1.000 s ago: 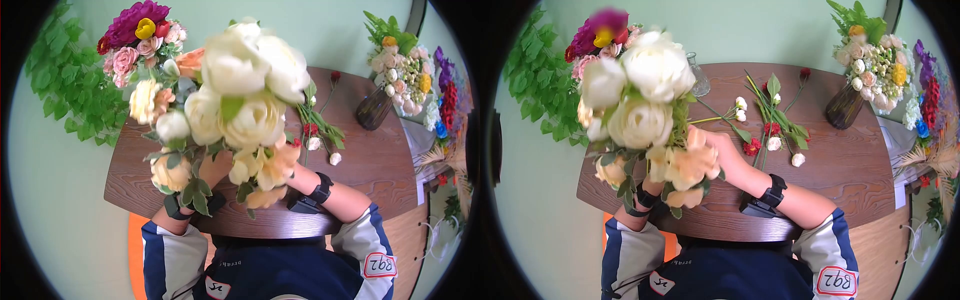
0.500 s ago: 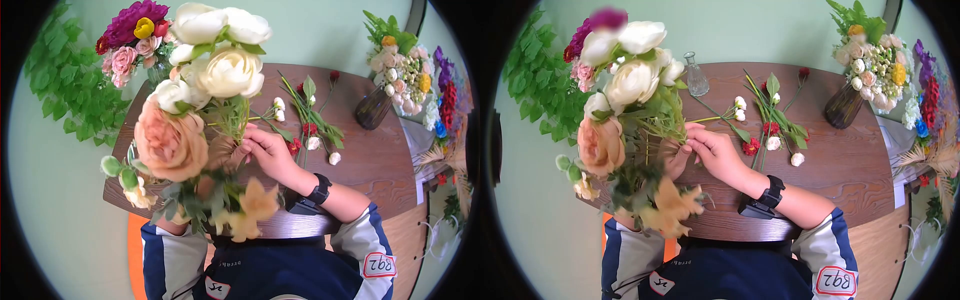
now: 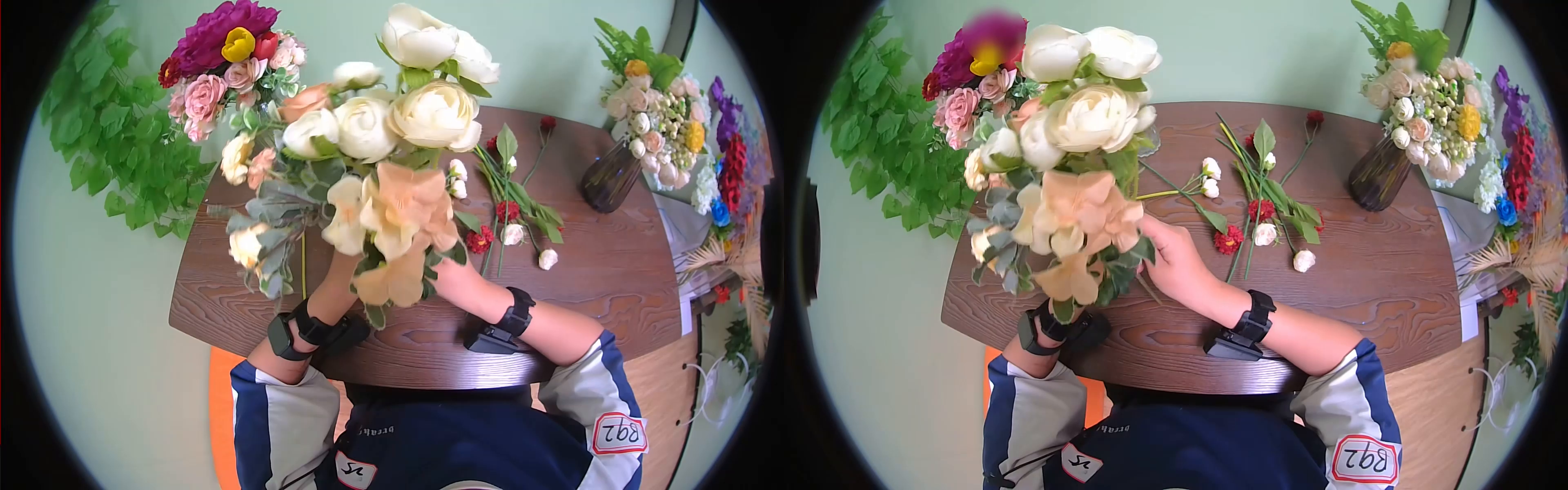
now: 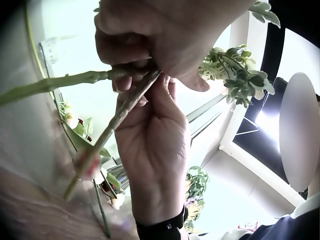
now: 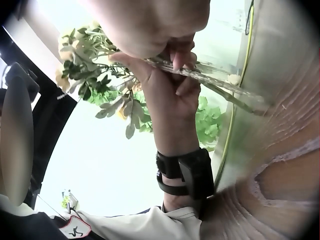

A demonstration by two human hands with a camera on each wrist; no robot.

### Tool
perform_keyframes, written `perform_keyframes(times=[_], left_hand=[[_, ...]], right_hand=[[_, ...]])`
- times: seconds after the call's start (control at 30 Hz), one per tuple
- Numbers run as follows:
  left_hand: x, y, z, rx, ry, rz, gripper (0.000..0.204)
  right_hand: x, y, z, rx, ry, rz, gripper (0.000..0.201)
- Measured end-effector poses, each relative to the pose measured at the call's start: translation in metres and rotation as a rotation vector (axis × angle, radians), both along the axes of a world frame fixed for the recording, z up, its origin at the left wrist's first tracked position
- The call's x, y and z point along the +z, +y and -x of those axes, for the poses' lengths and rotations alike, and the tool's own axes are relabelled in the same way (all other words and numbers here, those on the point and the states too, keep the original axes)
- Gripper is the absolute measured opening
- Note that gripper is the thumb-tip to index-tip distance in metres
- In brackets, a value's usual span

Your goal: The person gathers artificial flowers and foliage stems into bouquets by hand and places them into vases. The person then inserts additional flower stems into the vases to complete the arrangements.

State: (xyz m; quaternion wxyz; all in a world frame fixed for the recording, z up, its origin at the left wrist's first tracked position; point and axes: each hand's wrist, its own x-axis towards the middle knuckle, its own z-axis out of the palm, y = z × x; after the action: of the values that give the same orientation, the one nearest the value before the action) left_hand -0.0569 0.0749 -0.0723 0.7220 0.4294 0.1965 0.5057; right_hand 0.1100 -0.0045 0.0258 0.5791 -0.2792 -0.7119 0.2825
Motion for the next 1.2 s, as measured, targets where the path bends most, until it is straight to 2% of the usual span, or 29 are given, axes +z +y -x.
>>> perform_keyframes(times=[0.03, 0.1, 0.13, 0.17, 0.23, 0.27, 0.3, 0.37, 0.4, 0.43, 0.5, 0.53, 0.67, 0.73, 0.77, 0.8, 0.83, 0.9, 0.93, 1.03, 1.1, 1.13, 1.2], left_hand=[[-0.038, 0.029, 0.009, 0.056, 0.048, 0.061, 0.047], [0.082, -0.030, -0.014, 0.415, 0.727, -0.894, 0.049], [0.089, -0.043, -0.020, 0.226, 0.484, -0.476, 0.053], [0.089, -0.041, -0.017, 0.227, 0.484, -0.474, 0.053], [0.088, -0.037, -0.010, 0.314, 0.749, -0.712, 0.047], [0.097, -0.047, -0.009, 0.249, 0.618, -0.224, 0.035], [0.056, -0.034, -0.004, 0.720, 0.807, -1.075, 0.023], [0.110, -0.051, -0.004, 0.291, 1.130, -0.770, 0.027], [0.124, -0.052, -0.014, 0.278, 0.853, -0.898, 0.018], [0.122, -0.053, -0.015, 0.278, 0.854, -0.899, 0.018], [0.118, -0.054, -0.015, 0.244, 0.715, -0.620, 0.018], [0.119, -0.054, -0.016, 0.230, 0.686, -0.569, 0.017], [0.102, -0.042, -0.014, 0.282, 0.643, -0.727, 0.018], [0.099, -0.038, -0.013, 0.381, 0.719, -0.904, 0.017], [0.099, -0.040, -0.014, 0.382, 0.718, -0.902, 0.017], [0.100, -0.043, -0.017, 0.344, 0.632, -0.755, 0.013], [0.102, -0.045, -0.020, 0.304, 0.547, -0.609, 0.015], [0.101, -0.043, -0.021, 0.363, 0.544, -0.651, 0.012], [0.100, -0.042, -0.022, 0.422, 0.540, -0.696, 0.014], [0.103, -0.044, -0.021, 0.441, 0.596, -0.691, 0.016], [0.107, -0.048, -0.025, 0.452, 0.566, -0.615, 0.018], [0.107, -0.050, -0.026, 0.466, 0.537, -0.538, 0.020], [0.107, -0.051, -0.024, 0.431, 0.621, -0.605, 0.020]], right_hand=[[-0.006, 0.003, -0.002, 0.000, -0.001, 0.001, 0.037], [-0.014, 0.007, -0.006, -0.062, -0.140, 0.058, 0.033], [-0.009, 0.008, -0.004, 0.009, -0.079, 0.048, 0.029], [-0.003, 0.007, -0.001, 0.010, -0.080, 0.050, 0.029], [0.005, 0.006, 0.005, 0.069, 0.164, 0.056, 0.024], [-0.011, 0.022, 0.012, 0.270, 0.304, 0.260, 0.020], [-0.025, 0.023, 0.004, 0.269, 0.305, 0.260, 0.020], [0.012, 0.007, -0.003, 0.088, -0.210, 0.136, 0.019], [0.012, 0.005, -0.001, 0.058, -0.177, 0.097, 0.018], [0.011, 0.005, -0.001, 0.058, -0.176, 0.096, 0.018], [0.010, 0.007, -0.001, 0.052, -0.156, 0.114, 0.020], [0.009, 0.008, -0.001, 0.052, -0.157, 0.114, 0.020], [-0.002, 0.015, -0.001, 0.058, -0.115, 0.018, 0.017], [-0.012, 0.018, 0.000, 0.044, -0.108, -0.004, 0.015], [-0.016, 0.019, 0.002, 0.174, 0.017, 0.228, 0.016], [-0.019, 0.019, 0.002, 0.303, 0.144, 0.460, 0.017], [-0.022, 0.021, 0.000, 0.303, 0.143, 0.461, 0.017], [-0.025, 0.024, -0.005, 0.496, 0.141, 0.691, 0.023], [-0.024, 0.021, -0.004, 0.496, 0.144, 0.692, 0.023], [-0.016, 0.012, 0.000, 0.520, 0.187, 0.693, 0.025], [-0.016, 0.009, 0.006, 0.463, 0.211, 0.440, 0.026], [-0.017, 0.009, 0.005, 0.462, 0.212, 0.442, 0.026], [-0.022, 0.011, 0.002, 0.512, 0.129, 0.546, 0.025]])
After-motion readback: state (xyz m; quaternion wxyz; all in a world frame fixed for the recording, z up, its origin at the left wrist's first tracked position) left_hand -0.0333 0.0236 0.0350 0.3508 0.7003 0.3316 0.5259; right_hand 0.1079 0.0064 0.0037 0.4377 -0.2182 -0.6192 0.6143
